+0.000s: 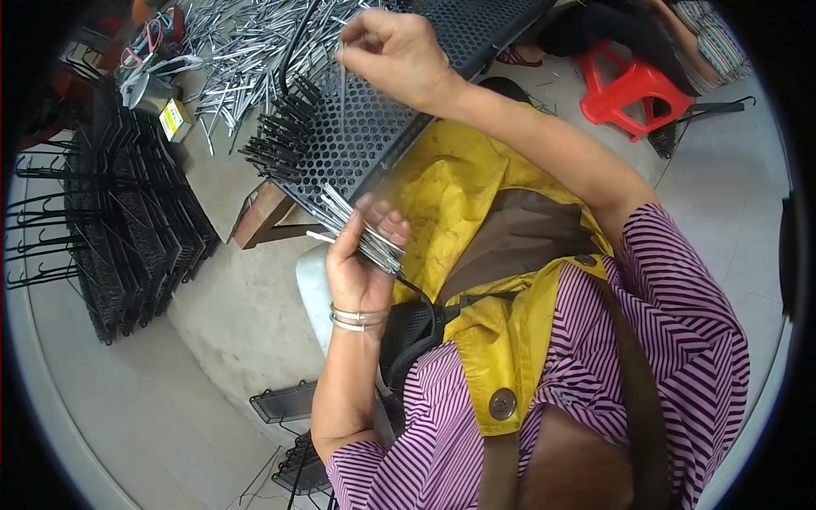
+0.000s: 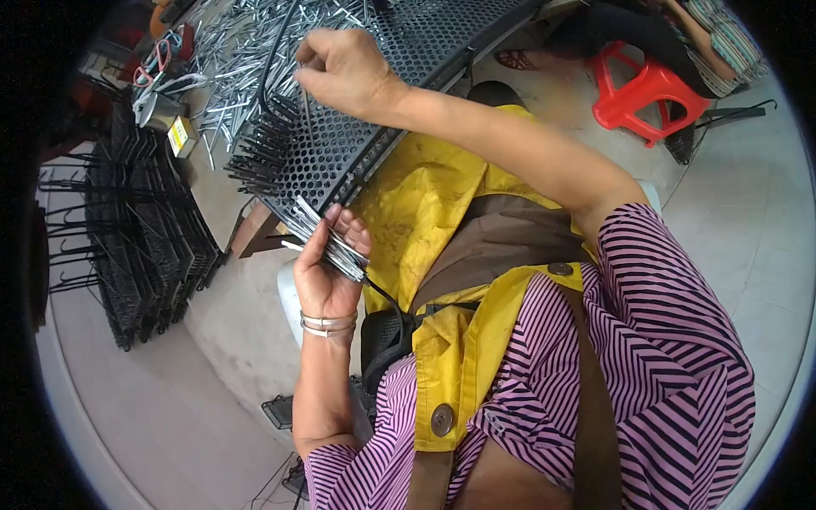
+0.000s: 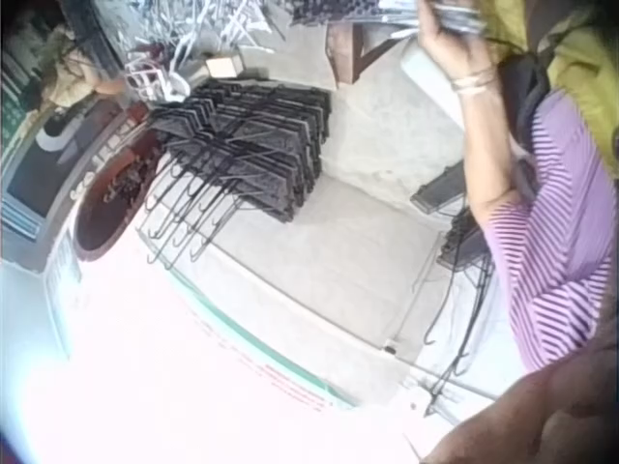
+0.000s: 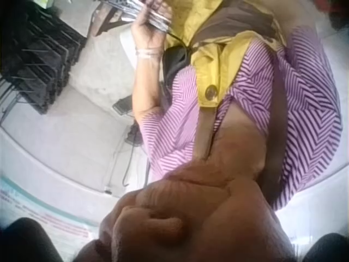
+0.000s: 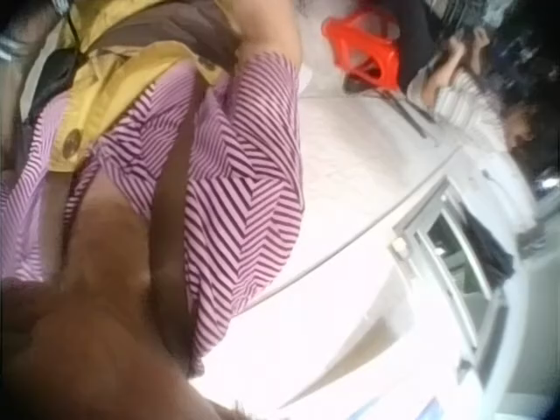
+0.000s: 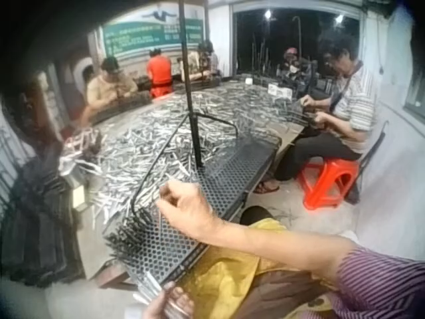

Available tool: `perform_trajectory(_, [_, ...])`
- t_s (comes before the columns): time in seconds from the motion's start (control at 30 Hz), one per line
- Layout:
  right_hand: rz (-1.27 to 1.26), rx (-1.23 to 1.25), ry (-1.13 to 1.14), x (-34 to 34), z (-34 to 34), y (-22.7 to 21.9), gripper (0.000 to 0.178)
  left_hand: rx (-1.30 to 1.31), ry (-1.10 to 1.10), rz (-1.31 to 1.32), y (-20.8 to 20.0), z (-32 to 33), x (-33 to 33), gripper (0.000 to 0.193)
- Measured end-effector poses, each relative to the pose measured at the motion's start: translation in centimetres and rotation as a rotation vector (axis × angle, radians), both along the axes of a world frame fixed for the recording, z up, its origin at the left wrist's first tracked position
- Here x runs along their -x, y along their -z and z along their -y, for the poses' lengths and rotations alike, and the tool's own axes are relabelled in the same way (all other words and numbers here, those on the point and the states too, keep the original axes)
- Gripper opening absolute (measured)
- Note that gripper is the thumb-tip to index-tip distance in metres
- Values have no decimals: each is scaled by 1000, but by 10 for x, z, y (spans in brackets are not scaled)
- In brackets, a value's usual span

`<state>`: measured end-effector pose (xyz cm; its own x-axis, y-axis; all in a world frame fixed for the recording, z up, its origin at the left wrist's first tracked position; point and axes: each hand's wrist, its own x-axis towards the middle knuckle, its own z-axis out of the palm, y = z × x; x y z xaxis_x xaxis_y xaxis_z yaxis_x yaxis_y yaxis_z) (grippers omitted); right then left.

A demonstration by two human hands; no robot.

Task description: Inserting thin metal rods into a perforated sheet as part of an assembly process.

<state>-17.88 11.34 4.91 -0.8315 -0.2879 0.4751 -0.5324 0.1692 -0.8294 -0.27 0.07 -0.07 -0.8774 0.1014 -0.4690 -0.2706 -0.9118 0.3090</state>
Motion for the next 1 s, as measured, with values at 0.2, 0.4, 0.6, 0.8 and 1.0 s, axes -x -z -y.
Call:
perform_trajectory(0.2, [-519, 3, 159, 18, 19, 5, 11, 3, -79, 44, 2, 0, -2, 21])
perform_trajectory(0.4, [-759, -193, -23, 22, 30, 17, 12, 31, -27, 44, 0, -1, -3, 19])
perform_trajectory(0.6, [-713, -621, -64, 17, 29, 21, 9, 25, 69, 34, -3, -3, -2, 19])
perform_trajectory(0.8, [48, -490, -329, -47, 13, -2, 21, 86, 95, -14, -6, -2, -3, 21])
perform_trajectory(1.0, [506, -344, -536, -54, 4, 2, 23, 202, 178, -132, -18, -6, -3, 22])
